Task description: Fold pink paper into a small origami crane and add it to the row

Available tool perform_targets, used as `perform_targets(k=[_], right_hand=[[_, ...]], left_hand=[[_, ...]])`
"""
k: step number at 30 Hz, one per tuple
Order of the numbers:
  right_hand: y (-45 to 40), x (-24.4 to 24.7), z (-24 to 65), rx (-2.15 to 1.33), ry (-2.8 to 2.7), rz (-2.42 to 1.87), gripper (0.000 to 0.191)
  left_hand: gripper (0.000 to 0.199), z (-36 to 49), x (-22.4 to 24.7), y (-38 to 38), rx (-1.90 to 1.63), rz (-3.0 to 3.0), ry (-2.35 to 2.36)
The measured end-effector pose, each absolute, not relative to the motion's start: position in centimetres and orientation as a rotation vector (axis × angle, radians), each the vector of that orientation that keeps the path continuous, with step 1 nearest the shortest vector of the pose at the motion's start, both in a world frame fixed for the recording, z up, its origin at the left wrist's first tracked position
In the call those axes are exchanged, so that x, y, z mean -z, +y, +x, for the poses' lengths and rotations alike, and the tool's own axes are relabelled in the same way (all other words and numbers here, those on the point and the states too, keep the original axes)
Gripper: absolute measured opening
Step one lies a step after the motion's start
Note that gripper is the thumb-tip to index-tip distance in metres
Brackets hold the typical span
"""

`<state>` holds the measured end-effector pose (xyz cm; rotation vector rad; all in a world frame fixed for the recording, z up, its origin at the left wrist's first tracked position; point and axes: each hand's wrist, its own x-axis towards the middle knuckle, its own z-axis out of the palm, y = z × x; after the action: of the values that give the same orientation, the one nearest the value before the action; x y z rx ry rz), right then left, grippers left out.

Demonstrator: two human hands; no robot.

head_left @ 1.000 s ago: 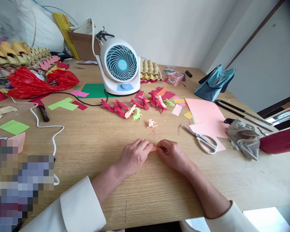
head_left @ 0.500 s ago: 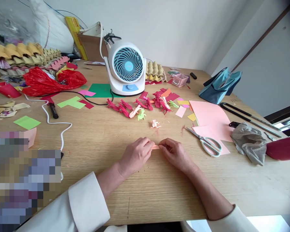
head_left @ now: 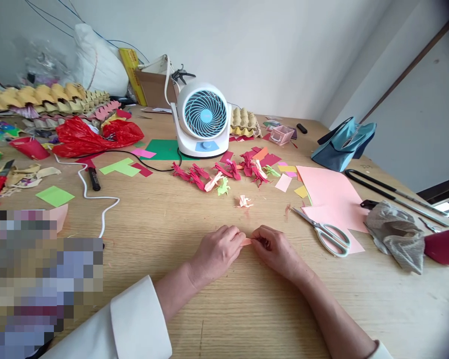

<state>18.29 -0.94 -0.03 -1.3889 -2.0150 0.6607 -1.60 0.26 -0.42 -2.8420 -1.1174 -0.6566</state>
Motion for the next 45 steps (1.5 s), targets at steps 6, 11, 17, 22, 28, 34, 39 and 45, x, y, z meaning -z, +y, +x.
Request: perform_targets(k=[6,11,17,22,28,34,39,45], right_hand=[[-0.9,0.2,18.5,-0.606,-2.044,-1.372,0.016],[-0.9,0.3,18.5,-0.604,-2.03,-1.372,0.017],[-0.8,0.4,18.8,-0.578,-2.026,-1.383,0.016],[-0.9,0.0,18.8,-0.618,-1.979,-1.369,0.015],[-1.1,-1.0,18.7,-0.699,-1.815,-1.355,0.014],[-1.2,-1.0,18.3,-0.929,-1.667,-1.335,0.014],[-1.3,-0.6,17.6,-1.088,-1.563,-1.275,0.015],[-1.4,-0.4,17.4,-1.084,-1.548,-1.21,0.02]], left_hand=[[0.013,-1.7,0.6,0.3,0.65,-2.839,-1.113],[0.008,-1.7,0.5,0.3,0.669,-2.835,-1.118],[0.005,-1.6,0.2,0.2,0.682,-2.838,-1.139],[0.006,-1.8,0.1,0.3,0.738,-2.861,-1.173],[0.008,-1.9,0.2,0.6,0.995,-2.923,-1.293],[0.007,-1.6,0.1,0.6,1.355,-2.972,-1.455],[0.003,-1.2,0.3,0.3,1.478,-2.975,-1.571],[0.004,-1.1,0.2,0.1,1.35,-2.985,-1.55]])
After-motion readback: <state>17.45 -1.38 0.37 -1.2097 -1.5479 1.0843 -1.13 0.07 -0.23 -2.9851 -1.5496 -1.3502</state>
